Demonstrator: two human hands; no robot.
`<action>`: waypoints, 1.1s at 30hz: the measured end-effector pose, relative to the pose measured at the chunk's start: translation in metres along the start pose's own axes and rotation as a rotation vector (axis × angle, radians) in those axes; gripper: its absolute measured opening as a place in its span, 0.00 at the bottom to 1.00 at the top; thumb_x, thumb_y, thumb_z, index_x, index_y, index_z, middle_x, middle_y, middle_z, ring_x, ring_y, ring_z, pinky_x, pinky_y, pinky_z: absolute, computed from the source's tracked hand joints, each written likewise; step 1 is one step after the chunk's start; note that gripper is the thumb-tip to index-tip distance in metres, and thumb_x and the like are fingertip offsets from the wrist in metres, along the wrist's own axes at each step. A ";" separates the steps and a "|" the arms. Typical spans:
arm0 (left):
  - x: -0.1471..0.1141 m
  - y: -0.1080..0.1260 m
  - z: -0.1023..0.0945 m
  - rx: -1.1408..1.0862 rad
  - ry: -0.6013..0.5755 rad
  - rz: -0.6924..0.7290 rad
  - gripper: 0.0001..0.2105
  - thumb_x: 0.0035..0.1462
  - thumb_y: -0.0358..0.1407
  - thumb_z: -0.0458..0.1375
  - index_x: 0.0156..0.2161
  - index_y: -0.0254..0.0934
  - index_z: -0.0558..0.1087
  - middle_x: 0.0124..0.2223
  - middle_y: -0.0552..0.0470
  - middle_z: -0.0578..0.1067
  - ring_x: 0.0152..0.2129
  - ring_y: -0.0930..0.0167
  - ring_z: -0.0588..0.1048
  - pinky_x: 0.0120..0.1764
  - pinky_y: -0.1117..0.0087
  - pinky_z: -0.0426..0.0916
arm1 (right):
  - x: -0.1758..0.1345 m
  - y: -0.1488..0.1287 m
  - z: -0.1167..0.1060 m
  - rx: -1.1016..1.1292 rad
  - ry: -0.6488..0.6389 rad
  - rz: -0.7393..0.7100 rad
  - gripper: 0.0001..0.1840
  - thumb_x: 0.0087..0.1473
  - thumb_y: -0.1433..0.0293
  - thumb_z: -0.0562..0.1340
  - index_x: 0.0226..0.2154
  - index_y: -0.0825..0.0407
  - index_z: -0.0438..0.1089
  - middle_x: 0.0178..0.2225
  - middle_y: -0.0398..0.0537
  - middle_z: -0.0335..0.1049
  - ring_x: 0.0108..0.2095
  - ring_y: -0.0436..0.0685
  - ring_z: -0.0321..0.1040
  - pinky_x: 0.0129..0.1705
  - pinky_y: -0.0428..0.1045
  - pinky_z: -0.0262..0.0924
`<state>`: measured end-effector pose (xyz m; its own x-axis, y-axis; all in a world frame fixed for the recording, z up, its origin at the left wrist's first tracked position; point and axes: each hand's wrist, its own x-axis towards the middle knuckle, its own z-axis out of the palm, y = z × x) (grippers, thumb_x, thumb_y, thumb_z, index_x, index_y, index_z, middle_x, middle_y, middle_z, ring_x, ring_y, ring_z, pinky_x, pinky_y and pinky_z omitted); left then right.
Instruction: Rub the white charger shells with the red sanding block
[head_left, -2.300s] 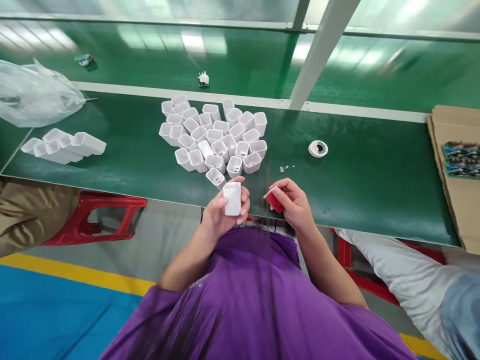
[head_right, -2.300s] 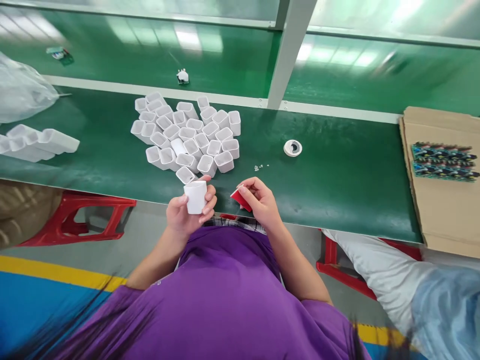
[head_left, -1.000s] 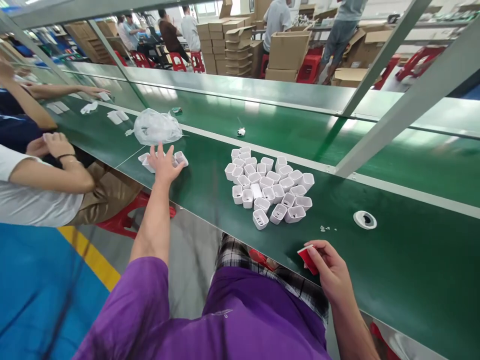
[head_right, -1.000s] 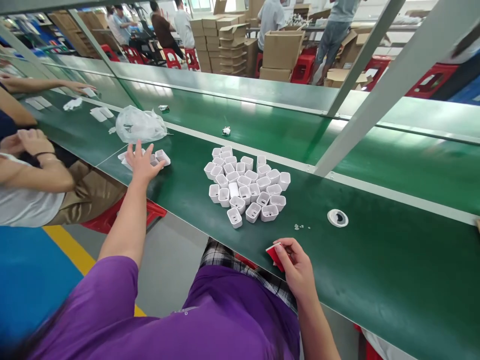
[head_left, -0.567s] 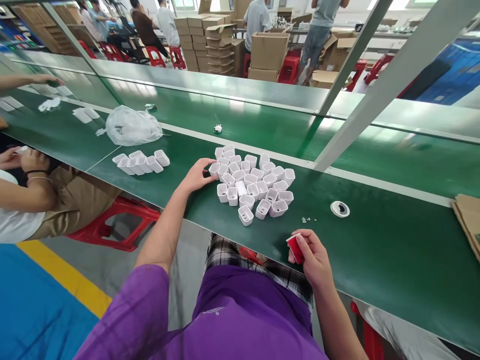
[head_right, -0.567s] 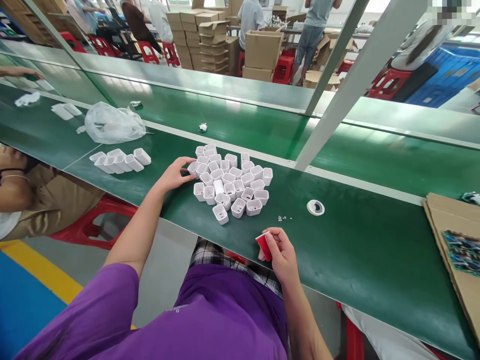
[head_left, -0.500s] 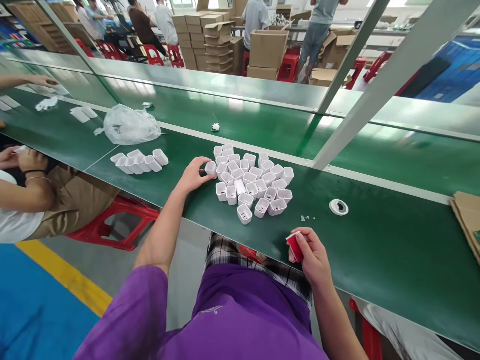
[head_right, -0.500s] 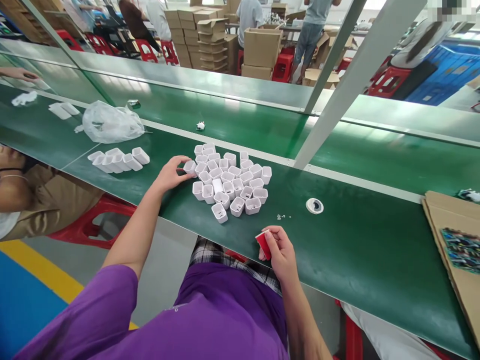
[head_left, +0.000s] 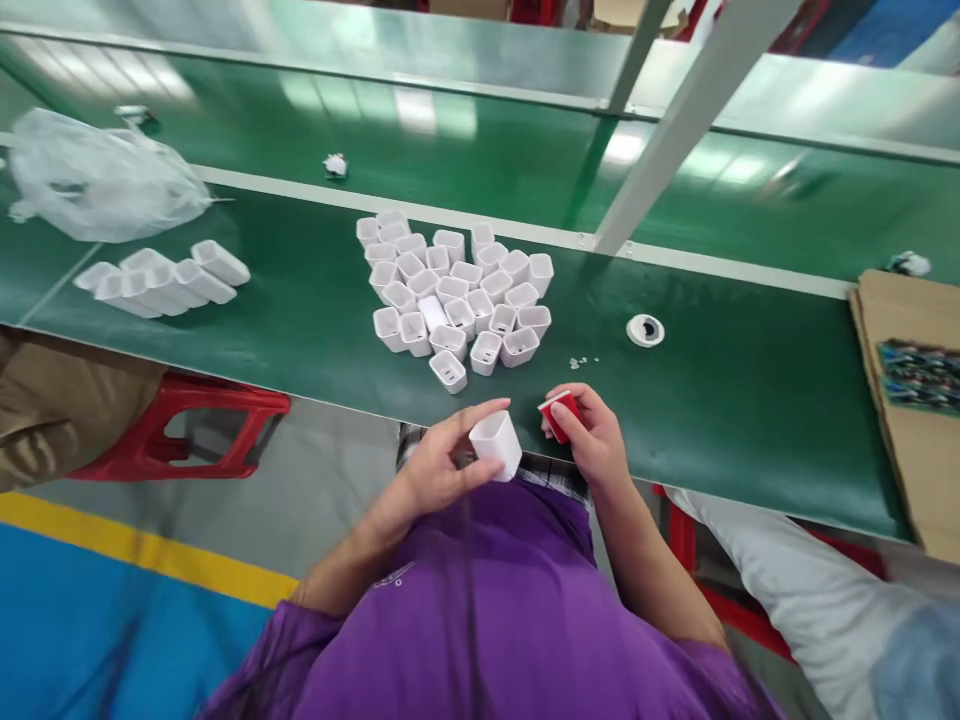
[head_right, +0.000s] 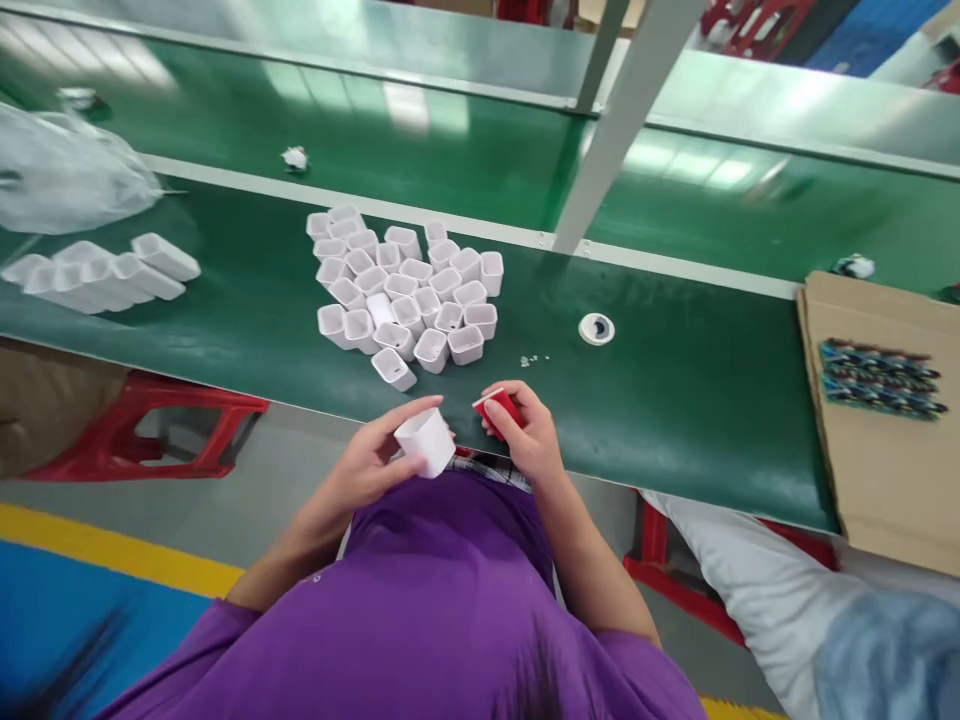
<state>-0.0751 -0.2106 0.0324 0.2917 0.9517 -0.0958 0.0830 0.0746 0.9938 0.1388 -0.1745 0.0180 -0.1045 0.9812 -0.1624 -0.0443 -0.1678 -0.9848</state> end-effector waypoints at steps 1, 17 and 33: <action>0.009 -0.006 0.010 -0.025 -0.035 -0.022 0.29 0.56 0.44 0.62 0.61 0.38 0.68 0.45 0.46 0.79 0.36 0.66 0.79 0.38 0.68 0.75 | 0.000 0.000 -0.001 0.029 0.007 0.003 0.19 0.50 0.51 0.67 0.34 0.48 0.70 0.25 0.41 0.68 0.23 0.51 0.63 0.28 0.49 0.64; 0.048 -0.020 0.036 0.246 0.034 0.038 0.26 0.52 0.41 0.62 0.57 0.37 0.72 0.44 0.48 0.81 0.30 0.69 0.78 0.36 0.69 0.75 | -0.003 -0.005 0.010 -0.157 0.036 -0.136 0.16 0.57 0.56 0.63 0.27 0.49 0.64 0.25 0.39 0.64 0.27 0.50 0.59 0.32 0.47 0.60; 0.050 -0.019 0.037 0.279 0.032 0.040 0.27 0.53 0.41 0.60 0.58 0.35 0.73 0.44 0.47 0.81 0.28 0.71 0.75 0.32 0.70 0.73 | 0.000 -0.006 0.009 -0.154 0.055 -0.149 0.18 0.56 0.54 0.63 0.27 0.48 0.62 0.24 0.37 0.62 0.25 0.49 0.58 0.31 0.47 0.59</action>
<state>-0.0274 -0.1756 0.0064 0.2706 0.9614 -0.0502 0.3326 -0.0444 0.9420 0.1297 -0.1742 0.0245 -0.0536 0.9985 -0.0129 0.0974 -0.0076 -0.9952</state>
